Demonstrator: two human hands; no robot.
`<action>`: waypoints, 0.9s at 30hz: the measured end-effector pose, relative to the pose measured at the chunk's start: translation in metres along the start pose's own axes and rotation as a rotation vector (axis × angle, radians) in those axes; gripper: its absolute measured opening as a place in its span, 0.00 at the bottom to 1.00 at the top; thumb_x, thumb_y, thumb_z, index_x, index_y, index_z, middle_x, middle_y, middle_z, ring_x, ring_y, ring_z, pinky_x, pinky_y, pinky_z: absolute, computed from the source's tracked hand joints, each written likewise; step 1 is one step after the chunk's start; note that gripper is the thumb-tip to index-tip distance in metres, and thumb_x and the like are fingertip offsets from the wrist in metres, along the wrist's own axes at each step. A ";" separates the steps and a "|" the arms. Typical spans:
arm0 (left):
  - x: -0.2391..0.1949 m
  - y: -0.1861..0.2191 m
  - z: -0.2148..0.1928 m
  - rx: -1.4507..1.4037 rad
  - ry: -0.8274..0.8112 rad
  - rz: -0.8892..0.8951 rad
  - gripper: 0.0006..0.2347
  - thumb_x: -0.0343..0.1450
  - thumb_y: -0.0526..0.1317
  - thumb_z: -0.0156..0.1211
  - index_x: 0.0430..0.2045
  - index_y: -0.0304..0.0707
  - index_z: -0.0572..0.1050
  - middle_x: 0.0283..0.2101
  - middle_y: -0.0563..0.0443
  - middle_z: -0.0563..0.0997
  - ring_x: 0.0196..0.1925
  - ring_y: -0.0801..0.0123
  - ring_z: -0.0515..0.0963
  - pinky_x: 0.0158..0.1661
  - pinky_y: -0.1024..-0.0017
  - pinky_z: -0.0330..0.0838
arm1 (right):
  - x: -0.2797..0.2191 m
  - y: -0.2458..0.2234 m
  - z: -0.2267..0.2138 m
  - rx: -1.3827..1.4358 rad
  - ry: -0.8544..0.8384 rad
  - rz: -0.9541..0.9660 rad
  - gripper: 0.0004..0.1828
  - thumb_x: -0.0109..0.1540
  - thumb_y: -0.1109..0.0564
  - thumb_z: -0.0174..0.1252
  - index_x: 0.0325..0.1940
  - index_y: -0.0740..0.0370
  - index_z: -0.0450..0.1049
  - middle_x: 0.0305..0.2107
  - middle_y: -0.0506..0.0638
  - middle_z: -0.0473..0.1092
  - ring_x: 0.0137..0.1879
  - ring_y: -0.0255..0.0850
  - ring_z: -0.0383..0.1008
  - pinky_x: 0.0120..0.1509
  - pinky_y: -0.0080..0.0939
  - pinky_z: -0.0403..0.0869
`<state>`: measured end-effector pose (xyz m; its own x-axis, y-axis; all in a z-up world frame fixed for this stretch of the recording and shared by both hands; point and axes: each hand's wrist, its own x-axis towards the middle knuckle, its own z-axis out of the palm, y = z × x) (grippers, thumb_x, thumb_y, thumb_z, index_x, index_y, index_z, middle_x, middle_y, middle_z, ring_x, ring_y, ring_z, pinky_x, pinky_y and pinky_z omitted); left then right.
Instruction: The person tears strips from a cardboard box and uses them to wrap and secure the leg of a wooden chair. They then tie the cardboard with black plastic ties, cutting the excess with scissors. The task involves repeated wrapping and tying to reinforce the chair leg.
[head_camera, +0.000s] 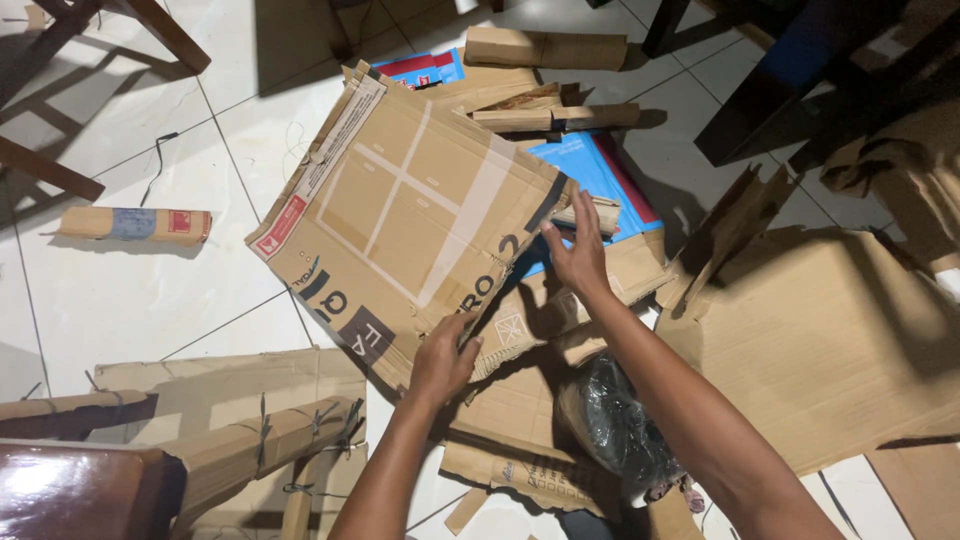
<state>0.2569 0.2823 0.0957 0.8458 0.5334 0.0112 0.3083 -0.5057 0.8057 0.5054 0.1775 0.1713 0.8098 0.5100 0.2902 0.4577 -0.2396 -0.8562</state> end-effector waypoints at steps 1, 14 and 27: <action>-0.002 0.003 -0.002 0.001 -0.001 -0.001 0.17 0.71 0.42 0.61 0.56 0.46 0.76 0.54 0.44 0.80 0.58 0.47 0.79 0.56 0.53 0.73 | 0.002 0.007 0.002 0.001 0.000 0.002 0.39 0.68 0.49 0.60 0.78 0.63 0.53 0.72 0.73 0.45 0.72 0.74 0.56 0.69 0.53 0.75; 0.000 -0.017 -0.002 0.246 0.060 -0.005 0.24 0.67 0.34 0.62 0.61 0.45 0.70 0.54 0.44 0.76 0.59 0.46 0.77 0.57 0.51 0.73 | -0.031 0.011 -0.005 -0.235 -0.444 0.062 0.16 0.67 0.45 0.56 0.58 0.34 0.77 0.44 0.49 0.80 0.44 0.47 0.83 0.49 0.49 0.82; 0.026 -0.085 0.028 0.545 0.395 -0.034 0.16 0.62 0.33 0.62 0.39 0.64 0.81 0.40 0.64 0.76 0.45 0.62 0.77 0.45 0.63 0.77 | -0.051 0.122 -0.119 -0.780 0.236 0.423 0.24 0.60 0.45 0.65 0.59 0.50 0.77 0.74 0.58 0.48 0.74 0.64 0.54 0.72 0.69 0.62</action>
<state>0.2643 0.3203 0.0107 0.6409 0.7107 0.2901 0.5954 -0.6987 0.3966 0.5637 0.0241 0.1033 0.9810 0.0911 0.1716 0.1545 -0.9013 -0.4048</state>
